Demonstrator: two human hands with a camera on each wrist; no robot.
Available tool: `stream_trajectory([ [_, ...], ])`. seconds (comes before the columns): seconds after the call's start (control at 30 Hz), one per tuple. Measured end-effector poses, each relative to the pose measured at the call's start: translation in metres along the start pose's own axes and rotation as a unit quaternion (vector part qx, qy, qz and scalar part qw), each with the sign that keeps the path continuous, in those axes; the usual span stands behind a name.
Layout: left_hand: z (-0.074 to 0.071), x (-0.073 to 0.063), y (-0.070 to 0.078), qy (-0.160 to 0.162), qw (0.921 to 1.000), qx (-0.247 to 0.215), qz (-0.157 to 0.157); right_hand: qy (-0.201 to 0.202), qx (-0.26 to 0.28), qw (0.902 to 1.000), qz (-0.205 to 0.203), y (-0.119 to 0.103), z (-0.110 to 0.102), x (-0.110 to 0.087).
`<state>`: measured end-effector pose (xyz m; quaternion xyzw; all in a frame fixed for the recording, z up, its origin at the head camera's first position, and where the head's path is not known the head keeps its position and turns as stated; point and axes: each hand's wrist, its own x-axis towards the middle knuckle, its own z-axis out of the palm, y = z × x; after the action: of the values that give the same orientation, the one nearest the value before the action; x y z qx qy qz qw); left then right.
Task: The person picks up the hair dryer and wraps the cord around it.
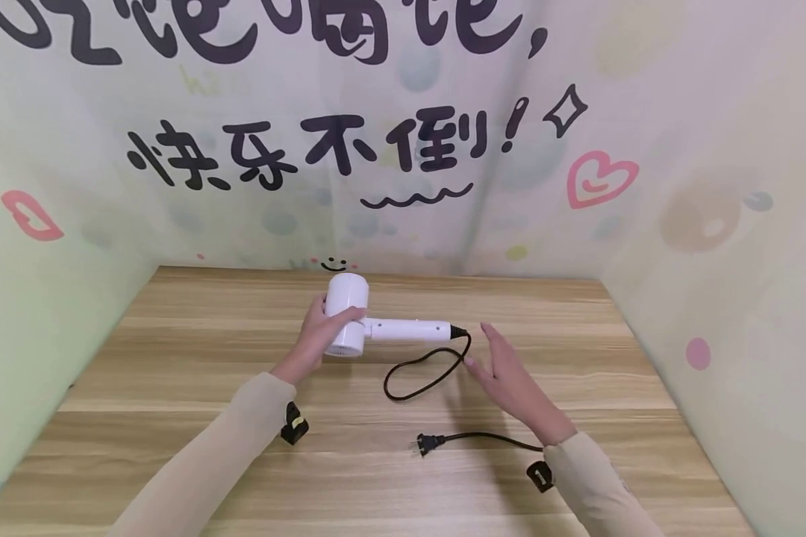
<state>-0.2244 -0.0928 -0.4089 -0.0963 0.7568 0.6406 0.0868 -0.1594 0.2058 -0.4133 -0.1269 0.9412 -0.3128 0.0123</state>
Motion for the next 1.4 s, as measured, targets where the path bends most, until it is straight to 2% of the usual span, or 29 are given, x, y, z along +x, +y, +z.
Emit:
stream_trajectory([
  [0.1,0.001,-0.006,0.006,-0.001,0.9998,-0.022,0.002,0.0,0.076,0.9962,0.043,0.001,-0.002,0.001],
  [0.23,0.003,-0.016,0.013,-0.006,0.9988,-0.047,0.011,0.019,0.174,0.9813,0.081,0.0,-0.001,0.003],
  [0.33,0.006,-0.024,0.017,-0.014,0.9976,-0.065,0.021,0.043,0.237,0.9673,0.079,-0.001,0.001,0.002],
  [0.53,0.008,-0.039,0.026,-0.044,0.9916,-0.12,0.022,0.102,0.313,0.9429,0.048,-0.002,0.012,-0.001],
  [0.63,0.008,-0.043,0.027,-0.064,0.9868,-0.148,0.02,0.115,0.338,0.9339,0.016,-0.001,0.017,-0.004],
  [0.7,0.007,-0.044,0.025,-0.074,0.985,-0.154,0.026,0.121,0.343,0.9314,-0.004,-0.002,0.019,-0.006],
  [0.77,0.007,-0.045,0.023,-0.078,0.9841,-0.155,0.036,0.132,0.334,0.9334,-0.007,-0.004,0.022,-0.008],
  [1.0,0.008,-0.051,0.022,-0.056,0.9818,-0.169,0.066,0.161,0.306,0.9376,0.038,-0.018,0.027,-0.009],
  [1.2,0.01,-0.054,0.024,-0.026,0.9828,-0.155,0.097,0.132,0.321,0.9356,0.064,-0.027,0.025,-0.011],
  [1.27,0.01,-0.055,0.024,-0.016,0.9822,-0.153,0.108,0.114,0.343,0.9285,0.083,-0.03,0.02,-0.011],
  [1.4,0.007,-0.056,0.025,-0.001,0.9805,-0.154,0.122,0.082,0.396,0.9055,0.128,-0.035,0.009,-0.009],
])
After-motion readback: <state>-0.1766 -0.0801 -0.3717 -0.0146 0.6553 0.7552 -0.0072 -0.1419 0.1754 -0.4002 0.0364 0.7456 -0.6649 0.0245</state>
